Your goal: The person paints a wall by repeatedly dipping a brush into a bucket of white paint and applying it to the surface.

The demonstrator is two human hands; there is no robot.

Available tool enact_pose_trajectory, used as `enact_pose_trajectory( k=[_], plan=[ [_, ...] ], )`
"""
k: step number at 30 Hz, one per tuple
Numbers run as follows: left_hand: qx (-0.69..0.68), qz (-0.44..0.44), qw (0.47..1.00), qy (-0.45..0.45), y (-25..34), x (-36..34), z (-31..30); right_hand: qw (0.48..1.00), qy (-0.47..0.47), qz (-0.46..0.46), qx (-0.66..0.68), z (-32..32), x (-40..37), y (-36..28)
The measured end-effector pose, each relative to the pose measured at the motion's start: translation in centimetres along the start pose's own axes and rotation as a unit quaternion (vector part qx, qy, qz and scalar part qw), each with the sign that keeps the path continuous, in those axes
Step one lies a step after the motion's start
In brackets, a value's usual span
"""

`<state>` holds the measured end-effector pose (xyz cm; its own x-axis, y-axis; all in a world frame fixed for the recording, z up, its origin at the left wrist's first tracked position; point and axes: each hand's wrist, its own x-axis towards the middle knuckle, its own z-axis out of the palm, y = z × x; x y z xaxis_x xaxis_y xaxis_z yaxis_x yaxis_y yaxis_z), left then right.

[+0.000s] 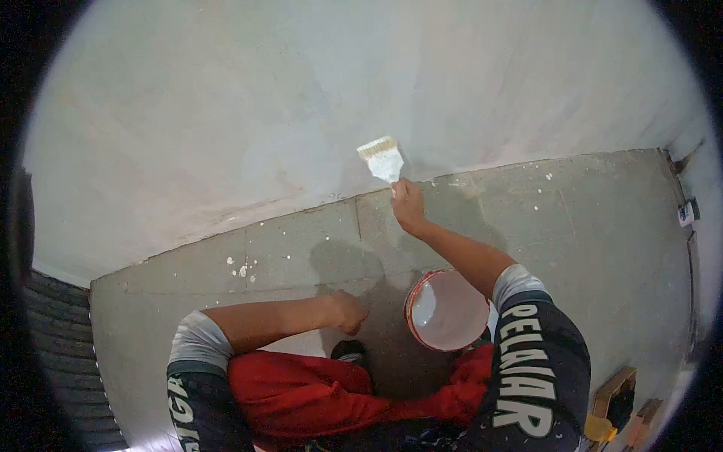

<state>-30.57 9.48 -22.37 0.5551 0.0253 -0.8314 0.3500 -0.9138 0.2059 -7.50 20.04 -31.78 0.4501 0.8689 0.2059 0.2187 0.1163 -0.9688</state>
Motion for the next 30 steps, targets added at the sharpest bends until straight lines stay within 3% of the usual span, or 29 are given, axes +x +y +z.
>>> enact_pose_trajectory(
  k=[1, 3, 7, 9, 10, 12, 18, 22, 24, 30],
  plan=[
    [0.008, 0.005, 1.0, -0.004, 0.0, 0.2, 0.0, 1.0, 0.0, -0.003, -0.002, 0.2, -0.2, -1.8],
    [0.01, 0.008, 1.0, 0.016, 0.0, 0.4, 0.2, 0.989, -0.015, 0.126, 0.077, 0.3, -0.8, -5.4],
    [-0.007, 0.032, 0.999, 0.04, -0.1, 0.2, 0.2, 0.994, -0.006, 0.1, 0.051, 0.6, -1.6, -3.0],
    [0.009, 0.022, 0.999, 0.022, 0.1, 0.2, -0.1, 0.968, -0.062, 0.241, 0.035, 0.2, -2.5, -3.3],
    [0.021, 0.016, 1.0, -0.001, 0.1, 0.3, -0.3, 0.969, -0.061, 0.235, 0.035, 0.2, -2.8, -3.3],
    [0.017, 0.016, 1.0, 0.005, -0.1, 0.4, 0.1, 0.945, -0.05, 0.315, 0.077, 0.0, -3.0, -3.2],
    [0.022, 0.03, 0.999, 0.039, -0.1, 1.5, 0.9, 0.921, 0.003, 0.365, 0.138, -1.4, -0.9, -5.8],
    [0.003, 0.029, 1.0, 0.0, 0.1, 0.1, -0.5, 0.925, -0.021, 0.358, 0.129, -4.9, 0.6, -11.2],
    [-0.003, 0.039, 0.999, 0.01, -0.3, 0.0, -0.1, 0.949, -0.05, 0.3, 0.083, -6.9, 1.7, -13.8],
    [0.035, 0.028, 0.999, 0.012, -0.2, 1.1, 0.2, 0.959, -0.086, 0.249, 0.107, -8.3, 1.4, -19.8]
  ],
)
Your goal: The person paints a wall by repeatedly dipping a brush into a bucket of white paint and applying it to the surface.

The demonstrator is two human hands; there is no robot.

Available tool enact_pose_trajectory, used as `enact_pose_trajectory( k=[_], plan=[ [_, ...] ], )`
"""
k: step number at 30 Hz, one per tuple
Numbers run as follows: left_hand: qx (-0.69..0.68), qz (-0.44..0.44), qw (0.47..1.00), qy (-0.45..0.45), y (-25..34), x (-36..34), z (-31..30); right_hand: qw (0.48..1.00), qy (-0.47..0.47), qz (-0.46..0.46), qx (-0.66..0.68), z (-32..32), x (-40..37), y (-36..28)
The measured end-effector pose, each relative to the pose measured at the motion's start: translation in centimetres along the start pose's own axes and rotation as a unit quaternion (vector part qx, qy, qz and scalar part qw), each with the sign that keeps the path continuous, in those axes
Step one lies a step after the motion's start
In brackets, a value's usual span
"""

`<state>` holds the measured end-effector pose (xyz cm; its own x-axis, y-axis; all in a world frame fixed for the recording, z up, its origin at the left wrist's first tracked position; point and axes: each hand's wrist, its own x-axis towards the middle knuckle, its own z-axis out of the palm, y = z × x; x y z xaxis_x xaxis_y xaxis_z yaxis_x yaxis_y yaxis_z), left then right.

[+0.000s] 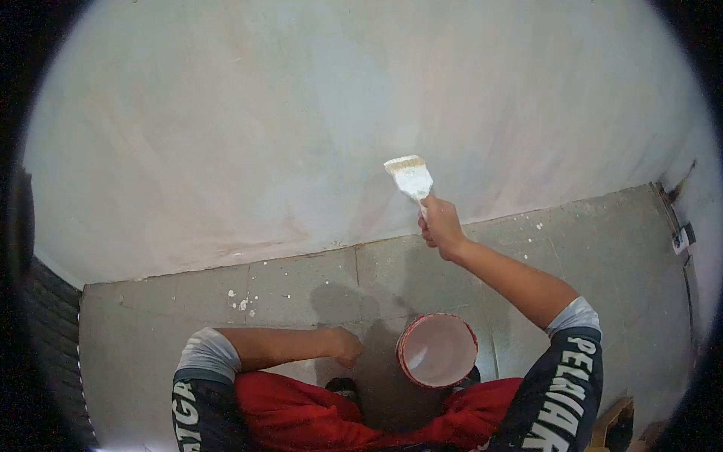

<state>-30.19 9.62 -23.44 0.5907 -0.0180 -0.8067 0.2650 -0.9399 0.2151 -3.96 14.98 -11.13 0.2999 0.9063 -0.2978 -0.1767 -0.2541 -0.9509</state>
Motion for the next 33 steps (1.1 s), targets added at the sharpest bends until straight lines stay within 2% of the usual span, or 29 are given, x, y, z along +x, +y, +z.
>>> enact_pose_trajectory(
  k=[2, 5, 7, 11, 16, 17, 19, 20, 22, 26, 27, 29, 31, 32, 33],
  plan=[
    [-0.007, -0.008, 1.0, 0.003, 0.3, 0.1, -0.8, 1.0, -0.003, -0.012, -0.004, 1.0, -0.4, 0.3],
    [0.01, -0.02, 1.0, -0.02, 0.4, 0.7, -1.3, 0.999, -0.011, 0.035, -0.001, 2.9, -0.4, 1.8],
    [0.025, 0.014, 1.0, -0.007, 0.6, 0.4, -1.6, 0.997, -0.033, 0.062, 0.019, 4.2, -0.4, 2.8],
    [0.01, 0.022, 1.0, 0.003, 0.7, -0.1, -1.7, 0.994, -0.081, 0.067, 0.042, 6.6, -0.6, 3.6],
    [0.044, 0.029, 0.999, -0.007, 0.6, 1.4, -1.3, 0.992, -0.107, -0.026, 0.054, 10.7, -2.6, -2.2],
    [0.046, 0.031, 0.998, -0.003, 0.2, 3.6, -0.4, 0.988, -0.124, -0.062, 0.075, 11.6, -3.4, -3.8],
    [0.117, 0.062, 0.991, -0.004, -0.8, 9.0, 2.1, 0.987, -0.126, -0.062, 0.084, 13.2, -4.4, -5.6],
    [0.118, 0.065, 0.991, -0.001, 0.0, 8.1, 2.0, 0.985, -0.13, -0.059, 0.098, 13.9, -4.8, -5.9],
    [0.009, 0.045, 0.999, 0.022, 1.8, 5.0, 1.7, 0.989, -0.119, -0.03, 0.088, 14.9, -5.2, -5.0],
    [0.054, 0.119, 0.991, -0.001, 3.4, 6.0, 2.8, 0.989, -0.111, 0.014, 0.092, 15.9, -3.8, -3.3],
    [0.059, 0.12, 0.991, -0.023, 4.1, 3.5, 1.1, 0.99, -0.107, 0.013, 0.092, 16.0, -3.9, -3.5],
    [0.066, 0.123, 0.989, -0.042, 4.2, 0.4, -0.7, 0.991, -0.086, -0.007, 0.101, 16.6, -3.5, -5.4],
    [0.039, 0.148, 0.988, -0.006, 3.8, -0.7, -1.1, 0.992, -0.07, -0.03, 0.1, 17.4, -4.5, -8.7],
    [0.04, 0.151, 0.988, -0.005, 3.7, 0.9, -0.2, 0.993, -0.061, -0.053, 0.088, 17.8, -4.9, -10.3],
    [0.064, 0.154, 0.986, 0.033, 3.5, 4.0, 1.6, 0.991, -0.073, -0.084, 0.073, 18.2, -5.4, -12.1]
  ],
)
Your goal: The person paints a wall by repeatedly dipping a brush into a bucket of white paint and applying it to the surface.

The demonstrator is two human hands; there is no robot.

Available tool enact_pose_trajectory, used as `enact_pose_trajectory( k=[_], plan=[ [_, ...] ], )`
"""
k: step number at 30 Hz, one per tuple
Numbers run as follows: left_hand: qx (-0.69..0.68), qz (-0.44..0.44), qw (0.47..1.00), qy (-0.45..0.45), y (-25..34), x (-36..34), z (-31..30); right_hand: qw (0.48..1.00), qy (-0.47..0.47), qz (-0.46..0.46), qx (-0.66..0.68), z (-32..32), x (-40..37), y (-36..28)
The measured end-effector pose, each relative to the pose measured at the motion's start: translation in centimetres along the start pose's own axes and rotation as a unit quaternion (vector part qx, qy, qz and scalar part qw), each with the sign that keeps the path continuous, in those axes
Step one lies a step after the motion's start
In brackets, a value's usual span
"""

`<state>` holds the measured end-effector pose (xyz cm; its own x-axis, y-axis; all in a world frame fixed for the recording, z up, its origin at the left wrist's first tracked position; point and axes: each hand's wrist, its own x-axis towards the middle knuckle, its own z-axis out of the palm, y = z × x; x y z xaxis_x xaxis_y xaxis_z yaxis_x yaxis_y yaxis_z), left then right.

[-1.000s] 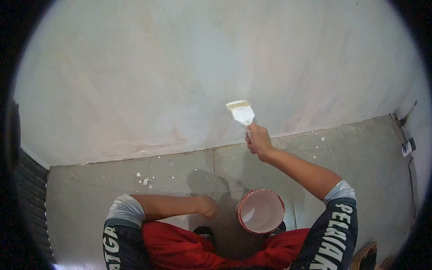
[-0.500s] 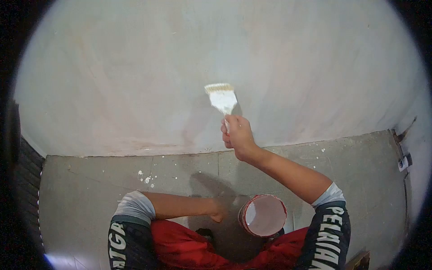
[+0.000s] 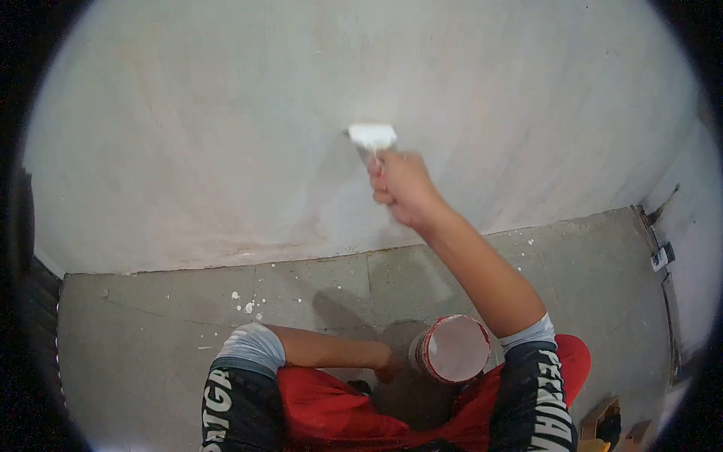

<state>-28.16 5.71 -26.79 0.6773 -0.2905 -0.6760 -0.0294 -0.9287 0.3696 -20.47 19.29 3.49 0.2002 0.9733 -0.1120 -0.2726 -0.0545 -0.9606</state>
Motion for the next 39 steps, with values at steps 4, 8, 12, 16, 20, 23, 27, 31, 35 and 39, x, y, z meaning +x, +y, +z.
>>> enact_pose_trajectory(
  k=[4, 8, 12, 16, 20, 23, 27, 31, 35, 39],
  plan=[
    [0.01, 0.033, 0.999, -0.034, 0.2, -2.5, -0.8, 0.995, -0.045, -0.079, -0.052, 1.8, -0.6, -4.8],
    [0.061, 0.041, 0.992, -0.099, 0.0, -1.6, -0.4, 0.995, 0.006, -0.104, 0.0, 1.9, -0.9, -0.3],
    [-0.017, -0.021, 0.998, -0.05, 0.1, -3.6, -0.5, 0.999, 0.02, 0.006, 0.032, -0.9, 1.4, 9.8],
    [-0.044, -0.01, 0.997, -0.068, 0.0, -4.6, -1.1, 0.982, 0.063, 0.165, 0.068, -2.0, 1.9, 14.3],
    [-0.008, -0.02, 0.999, -0.04, 0.0, -3.6, -0.3, 0.997, -0.015, 0.063, -0.03, -3.3, 2.5, 9.7],
    [0.039, 0.051, 0.998, -0.026, -0.9, -0.6, 1.5, 0.999, 0.005, 0.044, 0.003, -0.6, 2.3, -0.6],
    [-0.001, 0.056, 0.998, -0.017, -1.1, -3.7, -0.4, 0.982, -0.037, -0.139, -0.125, 2.6, -0.4, -10.0],
    [0.015, 0.053, 0.998, -0.013, -1.5, -1.6, 0.1, 0.972, -0.039, -0.225, -0.058, 3.8, -0.4, -9.9],
    [-0.008, 0.065, 0.997, -0.046, -1.1, -2.4, -0.7, 0.992, 0.033, -0.123, 0.005, 1.3, 2.3, -0.2],
    [0.012, 0.028, 0.999, -0.012, -1.1, -0.9, 0.5, 0.997, 0.055, -0.05, 0.033, -1.0, 2.4, 10.6]
  ],
)
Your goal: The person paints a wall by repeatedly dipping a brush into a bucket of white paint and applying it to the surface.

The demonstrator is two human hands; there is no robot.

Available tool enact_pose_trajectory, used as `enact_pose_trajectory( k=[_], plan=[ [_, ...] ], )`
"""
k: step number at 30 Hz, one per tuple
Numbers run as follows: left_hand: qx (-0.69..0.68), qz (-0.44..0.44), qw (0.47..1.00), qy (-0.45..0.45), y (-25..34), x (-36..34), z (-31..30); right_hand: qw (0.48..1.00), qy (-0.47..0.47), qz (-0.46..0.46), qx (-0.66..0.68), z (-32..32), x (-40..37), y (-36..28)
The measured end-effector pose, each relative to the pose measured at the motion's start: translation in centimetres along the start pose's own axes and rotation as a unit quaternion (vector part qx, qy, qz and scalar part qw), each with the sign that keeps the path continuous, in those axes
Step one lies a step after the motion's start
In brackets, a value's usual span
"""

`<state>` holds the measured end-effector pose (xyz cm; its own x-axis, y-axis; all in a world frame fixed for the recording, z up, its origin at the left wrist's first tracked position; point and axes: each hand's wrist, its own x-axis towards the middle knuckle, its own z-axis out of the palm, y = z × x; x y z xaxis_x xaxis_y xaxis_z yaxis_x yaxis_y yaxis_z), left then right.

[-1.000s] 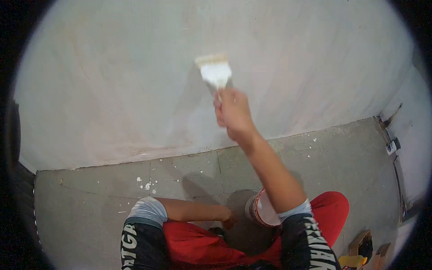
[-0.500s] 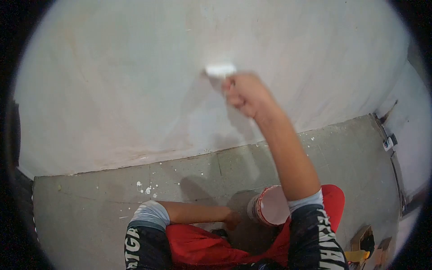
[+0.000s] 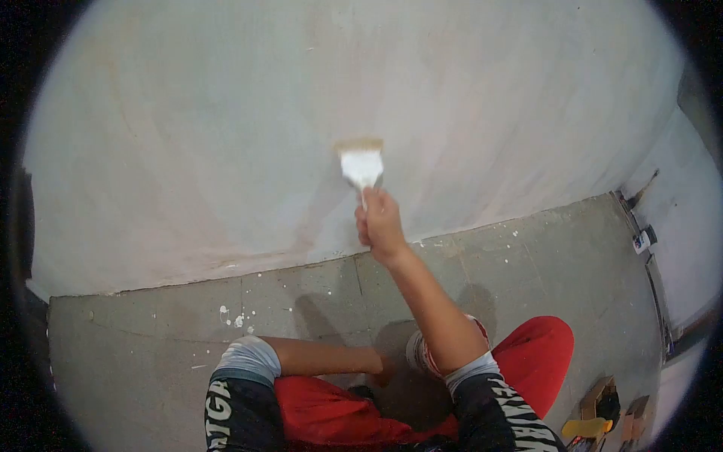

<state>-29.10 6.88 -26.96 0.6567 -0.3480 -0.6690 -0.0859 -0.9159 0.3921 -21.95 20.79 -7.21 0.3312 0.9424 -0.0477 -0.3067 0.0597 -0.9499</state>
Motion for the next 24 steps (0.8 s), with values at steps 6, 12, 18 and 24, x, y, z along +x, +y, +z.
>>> enact_pose_trajectory(
  k=[6, 12, 18, 24],
  plan=[
    [-0.03, -0.03, 0.999, -0.013, 0.7, -2.1, -0.8, 0.957, -0.014, 0.284, 0.054, -5.1, 0.6, 6.1],
    [-0.002, -0.006, 0.999, -0.039, 0.2, -0.8, 0.2, 0.931, -0.058, 0.3, 0.199, -1.9, 4.6, -7.8],
    [-0.018, -0.008, 1.0, -0.017, 0.2, -2.4, -0.1, 0.965, -0.142, 0.151, 0.159, 4.2, 0.9, -20.7],
    [-0.039, -0.035, 0.998, -0.024, 0.6, -2.9, -0.6, 0.98, -0.175, -0.092, 0.029, 5.9, -2.6, -22.0]
  ],
)
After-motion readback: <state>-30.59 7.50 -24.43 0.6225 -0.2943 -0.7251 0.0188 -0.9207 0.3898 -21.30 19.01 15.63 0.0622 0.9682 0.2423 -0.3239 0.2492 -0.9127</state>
